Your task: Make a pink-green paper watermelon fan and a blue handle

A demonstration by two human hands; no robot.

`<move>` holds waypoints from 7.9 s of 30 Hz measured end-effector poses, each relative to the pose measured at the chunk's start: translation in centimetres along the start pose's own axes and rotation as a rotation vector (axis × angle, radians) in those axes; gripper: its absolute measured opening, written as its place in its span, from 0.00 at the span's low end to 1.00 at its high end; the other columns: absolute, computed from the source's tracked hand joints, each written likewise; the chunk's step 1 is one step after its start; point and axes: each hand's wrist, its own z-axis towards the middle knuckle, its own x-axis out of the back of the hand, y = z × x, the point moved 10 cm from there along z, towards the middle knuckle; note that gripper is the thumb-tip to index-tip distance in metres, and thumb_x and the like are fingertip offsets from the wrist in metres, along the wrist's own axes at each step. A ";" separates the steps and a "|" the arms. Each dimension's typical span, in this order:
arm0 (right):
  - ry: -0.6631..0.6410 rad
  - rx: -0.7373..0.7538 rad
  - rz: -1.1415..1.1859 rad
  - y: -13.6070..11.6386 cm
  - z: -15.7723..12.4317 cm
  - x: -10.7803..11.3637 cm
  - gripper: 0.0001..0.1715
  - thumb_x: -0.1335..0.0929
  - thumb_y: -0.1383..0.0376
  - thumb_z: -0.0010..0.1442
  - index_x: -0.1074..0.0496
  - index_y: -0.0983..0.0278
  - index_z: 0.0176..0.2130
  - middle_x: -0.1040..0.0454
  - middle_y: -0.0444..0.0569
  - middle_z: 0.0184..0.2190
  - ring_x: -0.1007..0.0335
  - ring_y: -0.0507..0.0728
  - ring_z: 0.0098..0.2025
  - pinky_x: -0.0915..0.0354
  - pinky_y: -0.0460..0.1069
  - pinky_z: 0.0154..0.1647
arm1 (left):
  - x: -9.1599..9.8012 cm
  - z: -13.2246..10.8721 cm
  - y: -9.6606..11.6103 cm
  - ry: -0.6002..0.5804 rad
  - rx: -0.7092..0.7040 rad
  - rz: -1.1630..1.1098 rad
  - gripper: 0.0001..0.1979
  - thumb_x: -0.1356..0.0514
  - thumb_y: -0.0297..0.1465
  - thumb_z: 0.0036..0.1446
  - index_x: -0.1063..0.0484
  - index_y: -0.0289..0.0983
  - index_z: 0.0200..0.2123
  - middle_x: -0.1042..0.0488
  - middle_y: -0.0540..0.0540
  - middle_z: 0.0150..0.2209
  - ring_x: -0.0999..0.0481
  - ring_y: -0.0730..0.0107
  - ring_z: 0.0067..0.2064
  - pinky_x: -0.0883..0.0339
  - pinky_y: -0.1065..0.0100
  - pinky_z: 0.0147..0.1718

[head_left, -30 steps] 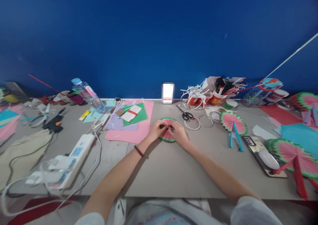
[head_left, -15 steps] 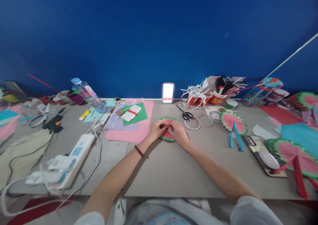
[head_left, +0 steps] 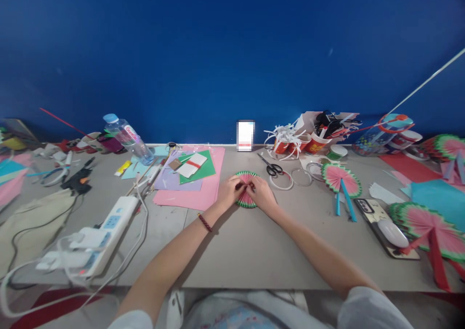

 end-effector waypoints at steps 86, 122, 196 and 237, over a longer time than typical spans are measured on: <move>-0.107 0.041 0.220 1.5 1.0 1.0 0.05 0.33 0.70 0.54 0.28 0.64 0.28 0.29 0.46 0.27 0.33 0.54 0.32 0.38 0.49 0.36 | -0.1 0.3 -0.5 -0.078 0.069 -0.006 0.07 0.42 0.32 0.58 0.24 0.39 0.33 0.27 0.47 0.35 0.28 0.69 0.34 0.38 0.70 0.31; 0.123 -0.203 0.704 2.6 0.2 1.4 0.13 0.34 0.57 0.57 0.25 0.62 0.35 0.22 0.50 0.35 0.26 0.59 0.39 0.33 0.54 0.44 | 0.4 -0.1 -2.7 0.075 0.308 -0.584 0.12 0.37 0.36 0.50 0.23 0.35 0.37 0.22 0.41 0.39 0.24 0.61 0.42 0.32 0.62 0.44; -0.360 -0.527 1.135 3.9 0.1 -0.9 0.34 0.44 0.42 0.57 0.25 0.64 0.38 0.21 0.53 0.31 0.25 0.62 0.36 0.33 0.55 0.40 | -0.3 -1.8 -0.9 -0.289 0.593 -1.112 0.26 0.33 0.37 0.46 0.30 0.37 0.50 0.22 0.39 0.37 0.22 0.62 0.33 0.29 0.66 0.30; -0.051 -0.571 1.257 5.7 0.7 -0.5 0.16 0.25 0.64 0.42 0.27 0.58 0.34 0.29 0.41 0.31 0.34 0.50 0.33 0.40 0.45 0.32 | -1.5 -0.9 -5.4 0.015 0.737 -1.404 0.15 0.33 0.37 0.47 0.26 0.35 0.37 0.22 0.43 0.38 0.23 0.65 0.40 0.30 0.67 0.39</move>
